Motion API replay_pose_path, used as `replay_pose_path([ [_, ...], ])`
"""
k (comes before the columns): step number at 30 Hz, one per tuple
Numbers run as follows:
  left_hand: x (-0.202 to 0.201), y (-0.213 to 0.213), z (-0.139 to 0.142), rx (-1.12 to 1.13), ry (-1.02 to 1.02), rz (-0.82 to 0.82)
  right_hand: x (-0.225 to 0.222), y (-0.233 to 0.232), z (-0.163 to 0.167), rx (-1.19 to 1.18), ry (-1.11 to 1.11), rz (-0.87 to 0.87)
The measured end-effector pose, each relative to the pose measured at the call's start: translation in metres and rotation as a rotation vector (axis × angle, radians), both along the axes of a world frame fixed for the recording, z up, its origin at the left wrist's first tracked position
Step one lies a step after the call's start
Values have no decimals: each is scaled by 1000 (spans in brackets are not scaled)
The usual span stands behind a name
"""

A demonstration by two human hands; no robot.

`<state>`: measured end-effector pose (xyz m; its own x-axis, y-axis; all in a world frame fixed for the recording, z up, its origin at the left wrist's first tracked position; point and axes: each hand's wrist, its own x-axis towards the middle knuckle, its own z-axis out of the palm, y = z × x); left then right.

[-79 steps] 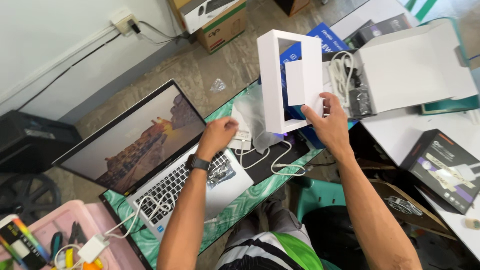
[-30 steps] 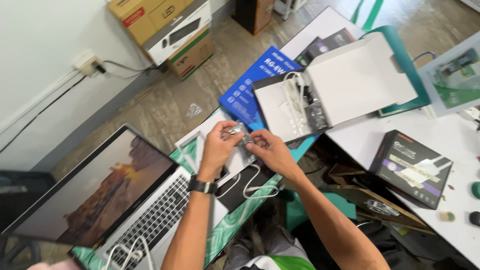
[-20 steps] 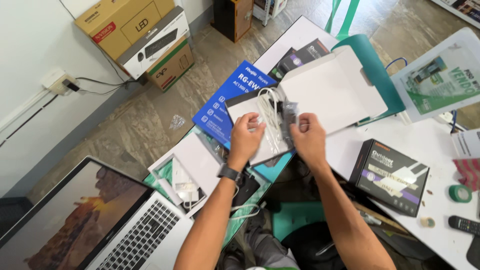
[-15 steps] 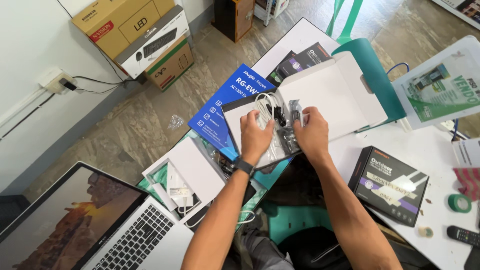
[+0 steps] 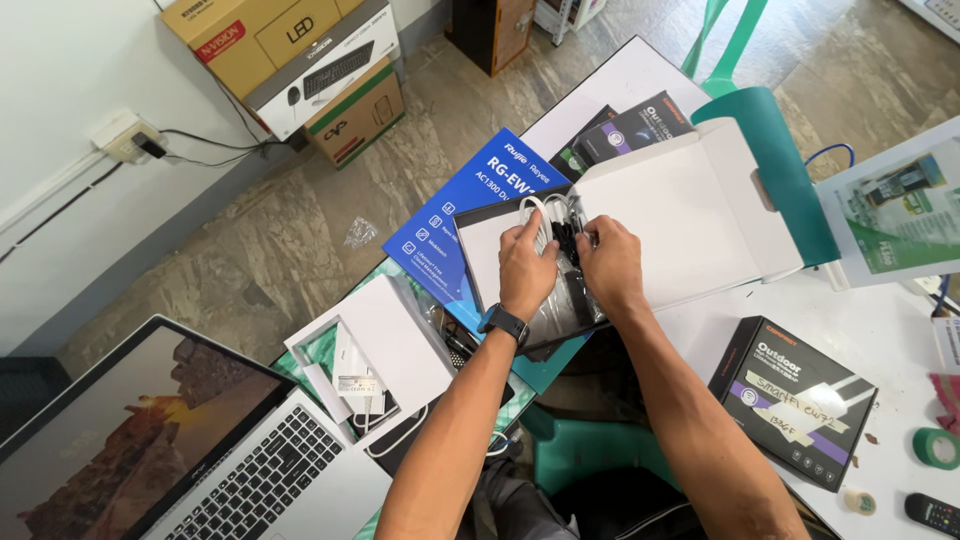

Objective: The person unboxes a white WiFi range extender at a workbench, handling its power adapter and cables, then plugs a cable into the device and a laptop area. They then fold the box flap, place the device and accessories back, and tape the box closed with tape from a roll.

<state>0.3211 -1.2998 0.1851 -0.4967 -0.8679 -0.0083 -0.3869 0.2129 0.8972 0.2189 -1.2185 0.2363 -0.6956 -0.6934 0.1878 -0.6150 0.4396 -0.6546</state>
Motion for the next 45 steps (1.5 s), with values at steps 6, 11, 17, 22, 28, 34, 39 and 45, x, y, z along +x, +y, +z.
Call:
replay_pose_path([
  [6, 4, -4, 7, 52, -30, -24, 2, -3, -11, 133, 390, 55],
  [11, 6, -11, 9, 9, -43, -53, -9, -6, -8, 181, 270, 87],
  [17, 12, -16, -9, 46, 47, 16, -14, 5, 6, -78, -11, 117],
  [22, 22, -20, -10, -13, 115, 48, 9, 6, 29, -221, 92, 102],
  [28, 99, -44, 20, 327, 299, 22, 70, 7, 52, -332, 91, 139],
  [34, 227, -67, 31, 110, 310, 172, 158, -3, 43, -297, -71, 320],
  [39, 314, -66, 7, -125, 11, 383, 236, -15, 13, 29, -292, 434],
  [45, 362, -46, -28, 17, -299, 408, 301, -24, -18, 343, -5, 365],
])
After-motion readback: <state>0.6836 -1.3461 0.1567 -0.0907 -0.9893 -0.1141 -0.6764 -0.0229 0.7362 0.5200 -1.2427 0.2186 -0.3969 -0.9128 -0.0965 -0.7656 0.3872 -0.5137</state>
